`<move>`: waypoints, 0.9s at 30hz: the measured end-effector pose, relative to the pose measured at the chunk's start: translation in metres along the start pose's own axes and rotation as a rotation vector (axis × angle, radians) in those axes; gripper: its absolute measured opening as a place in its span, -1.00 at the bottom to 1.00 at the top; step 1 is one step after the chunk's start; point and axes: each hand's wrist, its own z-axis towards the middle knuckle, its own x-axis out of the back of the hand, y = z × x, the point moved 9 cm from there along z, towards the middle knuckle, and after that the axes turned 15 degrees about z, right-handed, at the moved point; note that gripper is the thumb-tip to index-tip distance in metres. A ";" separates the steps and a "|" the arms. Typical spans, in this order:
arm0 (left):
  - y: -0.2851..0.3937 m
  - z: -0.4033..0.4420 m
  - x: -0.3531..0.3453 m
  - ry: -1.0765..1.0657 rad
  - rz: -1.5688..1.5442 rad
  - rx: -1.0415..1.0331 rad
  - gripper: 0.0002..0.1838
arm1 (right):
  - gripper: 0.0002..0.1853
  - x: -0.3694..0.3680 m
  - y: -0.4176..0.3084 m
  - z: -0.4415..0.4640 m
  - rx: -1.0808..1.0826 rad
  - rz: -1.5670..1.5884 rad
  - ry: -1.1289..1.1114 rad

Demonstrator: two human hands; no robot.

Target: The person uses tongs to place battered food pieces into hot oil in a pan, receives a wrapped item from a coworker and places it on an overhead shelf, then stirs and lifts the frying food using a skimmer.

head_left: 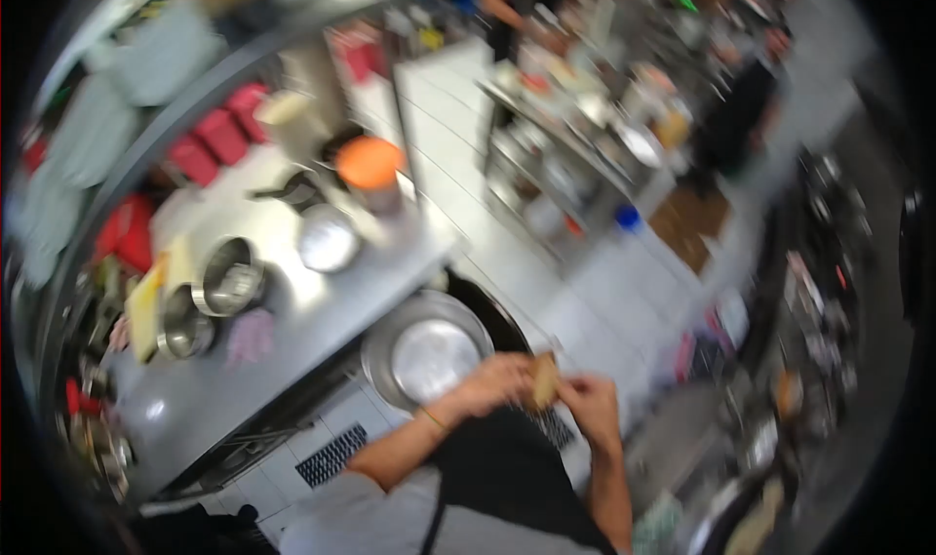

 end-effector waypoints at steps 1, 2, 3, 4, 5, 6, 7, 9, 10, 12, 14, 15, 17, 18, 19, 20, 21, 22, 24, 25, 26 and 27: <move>-0.002 -0.003 0.004 0.071 -0.079 -0.048 -0.67 | -0.76 -0.004 -0.005 0.003 0.069 -0.010 -0.036; -0.018 0.003 0.007 0.043 -0.053 -0.032 -0.64 | -0.79 -0.007 -0.001 0.009 0.080 0.025 -0.033; -0.009 0.001 0.006 0.022 -0.140 -0.083 -0.60 | -0.81 -0.009 0.011 0.017 0.078 0.130 -0.038; 0.004 -0.002 -0.005 -0.031 -0.240 -0.131 -0.56 | -0.83 -0.013 0.014 0.021 0.123 0.101 -0.089; 0.012 -0.007 -0.003 -0.018 -0.155 -0.130 -0.53 | -0.82 -0.019 0.017 0.025 0.172 0.143 -0.134; 0.017 -0.013 0.001 -0.013 -0.076 -0.119 -0.49 | -0.81 -0.028 0.014 0.024 0.182 0.191 -0.151; 0.020 -0.020 0.008 -0.009 -0.143 -0.143 -0.44 | -0.80 -0.037 0.009 0.024 0.217 0.234 -0.178; 0.020 -0.028 0.041 0.082 -0.125 -0.136 -0.44 | -0.70 -0.046 -0.024 0.006 0.157 0.154 -0.288; 0.017 -0.036 0.058 0.157 -0.120 -0.108 -0.43 | -0.70 -0.045 -0.025 0.006 0.156 0.151 -0.308; 0.058 -0.068 0.092 0.230 -0.113 -0.222 -0.41 | -0.70 -0.023 -0.024 0.015 0.212 0.155 -0.173; 0.108 -0.108 0.127 0.402 -0.119 -0.342 -0.35 | -0.68 -0.012 -0.016 0.021 0.216 0.181 -0.207; 0.129 -0.127 0.149 0.490 -0.039 -0.366 -0.32 | -0.68 -0.006 -0.010 0.025 0.193 0.199 -0.189; 0.180 -0.171 0.179 0.644 0.053 -0.461 -0.26 | -0.67 0.005 0.011 0.035 0.155 0.213 -0.189; 0.210 -0.197 0.184 0.710 0.067 -0.533 -0.24 | -0.67 0.006 0.016 0.034 0.159 0.210 -0.200; 0.236 -0.219 0.189 0.787 0.150 -0.590 -0.23 | -0.67 0.005 0.024 0.034 0.120 0.159 -0.206; 0.258 -0.240 0.195 0.865 0.236 -0.649 -0.22 | -0.67 0.005 0.034 0.034 0.084 0.107 -0.214; 0.273 -0.261 0.205 1.000 0.348 -0.640 -0.21 | -0.66 0.004 0.047 0.037 0.074 0.063 -0.245; 0.285 -0.282 0.212 1.135 0.458 -0.627 -0.20 | -0.66 0.003 0.056 0.038 0.086 0.059 -0.260; 0.302 -0.326 0.221 1.500 0.692 -0.551 -0.20 | -0.65 0.001 0.083 0.038 0.003 0.096 -0.288; 0.309 -0.343 0.224 1.581 0.816 -0.585 -0.25 | -0.65 0.002 0.093 0.039 0.009 0.087 -0.298; 0.309 -0.361 0.238 1.657 0.865 -0.630 -0.28 | -0.65 0.002 0.106 0.041 -0.015 0.122 -0.304; 0.316 -0.373 0.235 1.709 0.912 -0.652 -0.33 | -0.65 0.005 0.117 0.043 -0.040 0.158 -0.309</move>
